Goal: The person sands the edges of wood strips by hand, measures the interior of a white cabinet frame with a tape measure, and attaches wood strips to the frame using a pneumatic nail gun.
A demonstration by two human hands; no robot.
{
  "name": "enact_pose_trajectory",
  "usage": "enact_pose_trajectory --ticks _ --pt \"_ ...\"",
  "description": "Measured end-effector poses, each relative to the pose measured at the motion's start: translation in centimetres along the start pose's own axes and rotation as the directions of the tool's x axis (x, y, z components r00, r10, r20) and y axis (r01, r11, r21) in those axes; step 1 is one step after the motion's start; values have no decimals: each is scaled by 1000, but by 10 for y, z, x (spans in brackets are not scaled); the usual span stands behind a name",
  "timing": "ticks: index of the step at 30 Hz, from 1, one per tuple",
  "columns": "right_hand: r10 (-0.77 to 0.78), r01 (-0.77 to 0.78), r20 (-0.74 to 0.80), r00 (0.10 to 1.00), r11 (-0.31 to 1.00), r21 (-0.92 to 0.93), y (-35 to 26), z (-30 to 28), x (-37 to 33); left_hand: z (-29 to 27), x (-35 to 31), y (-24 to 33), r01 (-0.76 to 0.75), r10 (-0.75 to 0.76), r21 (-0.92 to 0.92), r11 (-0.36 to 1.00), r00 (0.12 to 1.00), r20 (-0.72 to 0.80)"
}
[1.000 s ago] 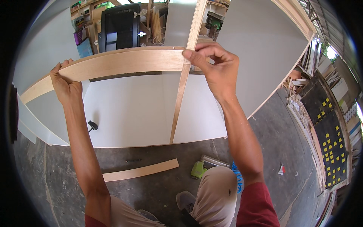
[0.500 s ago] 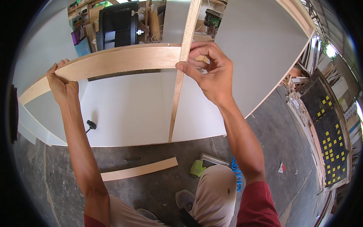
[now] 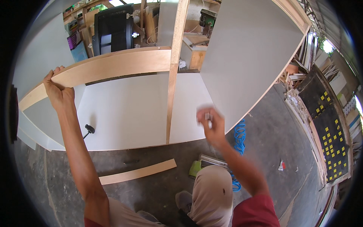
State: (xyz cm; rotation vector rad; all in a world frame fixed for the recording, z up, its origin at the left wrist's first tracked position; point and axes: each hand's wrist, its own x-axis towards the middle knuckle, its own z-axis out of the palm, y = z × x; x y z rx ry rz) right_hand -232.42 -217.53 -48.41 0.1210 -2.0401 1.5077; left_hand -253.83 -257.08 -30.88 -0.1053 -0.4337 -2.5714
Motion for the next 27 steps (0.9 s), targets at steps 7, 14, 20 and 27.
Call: enact_pose_trajectory --ticks 7,14,20,27 --pt "587 -94 206 783 439 -894 119 -74 -256 -2 7 0 21 -21 4 1000 999 35" --pt "757 -141 288 587 445 -884 144 -91 -325 -15 25 7 23 -26 24 999 992 124" --pt "716 -240 349 605 581 -778 163 -85 -303 -28 41 16 45 -55 44 998 969 243" --pt "696 -347 208 687 566 -748 97 -79 -199 -9 18 10 9 -19 76 997 990 140"
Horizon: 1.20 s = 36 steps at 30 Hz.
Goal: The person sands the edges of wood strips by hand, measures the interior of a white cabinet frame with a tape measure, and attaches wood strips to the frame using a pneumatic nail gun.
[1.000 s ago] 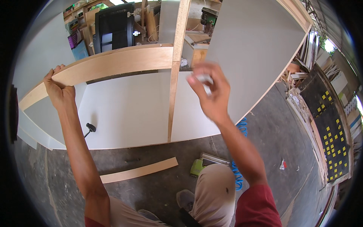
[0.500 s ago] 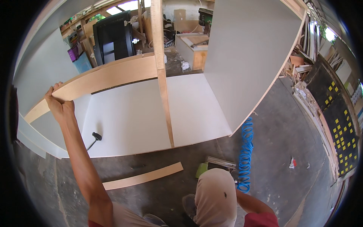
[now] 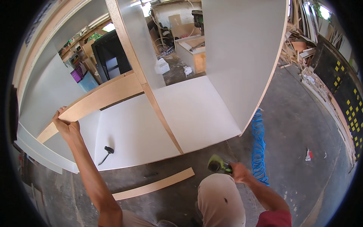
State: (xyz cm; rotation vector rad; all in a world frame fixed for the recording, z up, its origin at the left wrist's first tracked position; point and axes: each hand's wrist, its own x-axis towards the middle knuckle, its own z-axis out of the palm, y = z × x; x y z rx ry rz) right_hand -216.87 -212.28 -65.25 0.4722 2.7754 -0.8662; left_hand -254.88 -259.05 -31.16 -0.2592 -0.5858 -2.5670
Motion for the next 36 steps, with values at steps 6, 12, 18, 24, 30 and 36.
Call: enact_pose_trajectory --ticks 6,12,18,24,30,36 --pt "7 152 -244 970 765 626 -86 -103 -3 -7 3 2 -4 4 -10 1000 1000 31" --pt "-247 295 -238 939 226 929 -108 -175 14 -15 12 4 38 -34 -33 999 994 101" --pt "-423 252 -292 858 -148 956 -169 -214 16 -6 4 2 26 -24 -24 999 998 60" --pt "-473 263 -326 819 -195 945 -199 -219 16 -13 9 5 41 -35 -43 998 992 122" --pt "-465 94 -304 832 -421 902 -220 -242 0 0 -3 0 3 -3 -4 1000 1000 11" --pt "-456 -115 -180 872 -546 830 -236 -250 -24 -9 2 0 25 -22 -32 999 995 95"
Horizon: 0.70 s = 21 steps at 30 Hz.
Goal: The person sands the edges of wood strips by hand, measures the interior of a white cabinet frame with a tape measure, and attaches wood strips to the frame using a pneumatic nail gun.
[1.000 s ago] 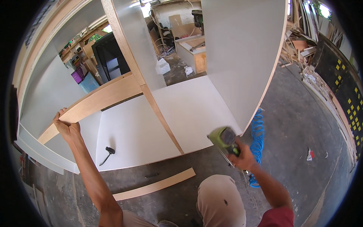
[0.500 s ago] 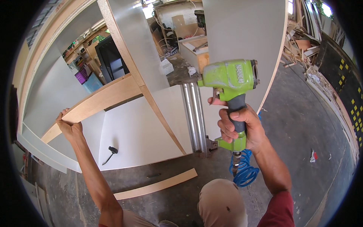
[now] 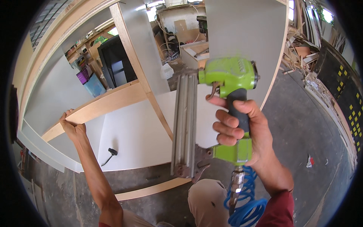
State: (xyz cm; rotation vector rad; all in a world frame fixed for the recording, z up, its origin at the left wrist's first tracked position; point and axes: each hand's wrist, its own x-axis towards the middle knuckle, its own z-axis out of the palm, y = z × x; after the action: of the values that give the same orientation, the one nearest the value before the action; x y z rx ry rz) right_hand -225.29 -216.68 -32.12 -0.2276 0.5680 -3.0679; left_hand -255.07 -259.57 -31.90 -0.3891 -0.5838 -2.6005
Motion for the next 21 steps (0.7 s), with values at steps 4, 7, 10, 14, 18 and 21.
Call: enact_pose_trajectory --ticks 4,7,10,14,18,21 --pt "69 -66 -46 997 996 65 18 14 3 -3 1 0 -5 5 1 1000 1000 -25" --pt "81 -78 -36 996 995 66 26 21 6 -1 0 0 -3 3 -8 1000 999 -36" --pt "87 -84 -42 995 994 72 30 27 4 11 -9 -3 -15 14 -14 1000 997 -74" --pt "93 -89 -55 994 993 72 34 33 0 15 -11 -4 -12 13 10 1000 996 -91" --pt "67 -64 -74 995 997 53 41 35 2 11 -10 -2 -4 4 -4 1000 998 -61" --pt "65 -61 -73 995 996 57 43 36 4 6 -7 -2 10 -11 -26 1000 999 -35"
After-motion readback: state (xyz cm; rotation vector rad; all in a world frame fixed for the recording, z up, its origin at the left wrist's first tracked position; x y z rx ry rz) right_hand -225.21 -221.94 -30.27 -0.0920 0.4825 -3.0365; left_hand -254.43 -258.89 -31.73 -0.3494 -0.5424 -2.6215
